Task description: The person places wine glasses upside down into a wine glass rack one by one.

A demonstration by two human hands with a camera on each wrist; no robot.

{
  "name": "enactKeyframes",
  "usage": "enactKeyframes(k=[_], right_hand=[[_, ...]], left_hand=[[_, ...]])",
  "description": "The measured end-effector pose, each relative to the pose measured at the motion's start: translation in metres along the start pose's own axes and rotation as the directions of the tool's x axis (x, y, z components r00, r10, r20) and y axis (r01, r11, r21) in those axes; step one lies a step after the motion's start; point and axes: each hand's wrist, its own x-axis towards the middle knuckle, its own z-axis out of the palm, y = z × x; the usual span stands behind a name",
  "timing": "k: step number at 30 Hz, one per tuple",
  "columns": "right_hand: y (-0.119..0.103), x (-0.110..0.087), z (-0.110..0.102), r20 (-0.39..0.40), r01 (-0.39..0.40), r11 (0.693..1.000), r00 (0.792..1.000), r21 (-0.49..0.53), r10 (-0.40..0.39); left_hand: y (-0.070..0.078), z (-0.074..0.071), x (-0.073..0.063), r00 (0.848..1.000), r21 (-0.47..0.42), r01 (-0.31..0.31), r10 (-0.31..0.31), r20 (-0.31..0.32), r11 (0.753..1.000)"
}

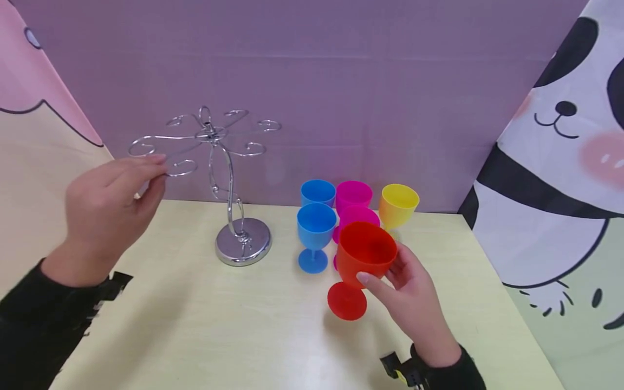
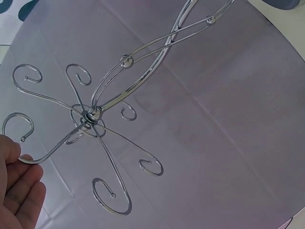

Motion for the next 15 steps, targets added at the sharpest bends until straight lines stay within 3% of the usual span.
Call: enactKeyframes(k=[8,15], right_hand=[[-0.014,-0.008,0.012,0.048,0.04,0.999,0.998,0.028,-0.042],[-0.024,-0.016,0.025,0.088,0.086,0.994,0.992,0.061,-0.091]], left_hand=[[0.0,-0.001,0.001,0.999,0.022,-0.04,0.039,0.025,0.999],[0.005,0.003,0.002,0.997,0.007,-0.074,0.074,0.002,0.997]])
